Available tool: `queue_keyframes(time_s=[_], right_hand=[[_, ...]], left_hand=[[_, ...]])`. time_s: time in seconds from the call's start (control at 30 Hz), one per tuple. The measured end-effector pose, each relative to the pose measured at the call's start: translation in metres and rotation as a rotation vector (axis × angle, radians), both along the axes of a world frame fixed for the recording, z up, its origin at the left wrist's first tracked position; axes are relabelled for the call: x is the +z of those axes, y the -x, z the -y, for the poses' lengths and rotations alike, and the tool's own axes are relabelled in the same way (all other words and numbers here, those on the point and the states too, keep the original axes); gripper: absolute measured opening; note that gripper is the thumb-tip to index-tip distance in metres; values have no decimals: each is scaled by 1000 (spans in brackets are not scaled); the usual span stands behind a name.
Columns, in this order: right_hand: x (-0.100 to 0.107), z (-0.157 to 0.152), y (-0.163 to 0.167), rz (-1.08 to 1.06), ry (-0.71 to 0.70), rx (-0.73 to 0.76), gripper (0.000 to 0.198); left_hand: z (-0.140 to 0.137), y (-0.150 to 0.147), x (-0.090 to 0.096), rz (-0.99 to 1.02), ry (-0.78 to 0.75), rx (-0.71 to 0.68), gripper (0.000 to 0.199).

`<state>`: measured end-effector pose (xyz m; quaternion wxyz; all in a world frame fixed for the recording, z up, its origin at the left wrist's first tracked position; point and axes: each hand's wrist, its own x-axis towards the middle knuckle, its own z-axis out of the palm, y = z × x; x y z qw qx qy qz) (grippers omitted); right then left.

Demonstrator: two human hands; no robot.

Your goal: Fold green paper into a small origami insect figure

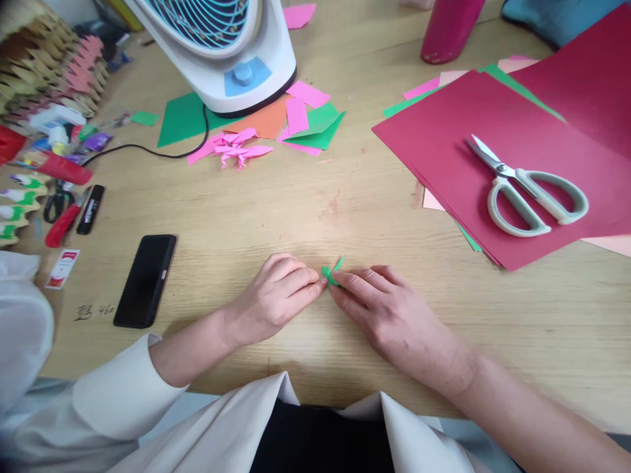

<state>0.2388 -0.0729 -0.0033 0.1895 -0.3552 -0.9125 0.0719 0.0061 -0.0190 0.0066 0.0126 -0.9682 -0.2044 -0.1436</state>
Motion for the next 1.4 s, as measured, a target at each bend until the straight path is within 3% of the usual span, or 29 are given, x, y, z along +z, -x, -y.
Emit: queue_keyframes(time_s=[0.3,0.73,1.03,1.4], right_hand=[[-2,1,-1,8,12,-2,28],[0,0,-2,23,-13,13,26],[-3,2,-3,25,-10,8,32],[-2,0,-1,-29,28,0,32]], left_hand=[[23,-3,1,-48,-88,105,21],[25,-1,4,-127,-51,69,27],[32,-1,-4,-34,-3,199,28],[37,-5,2,-145,-22,187,30]])
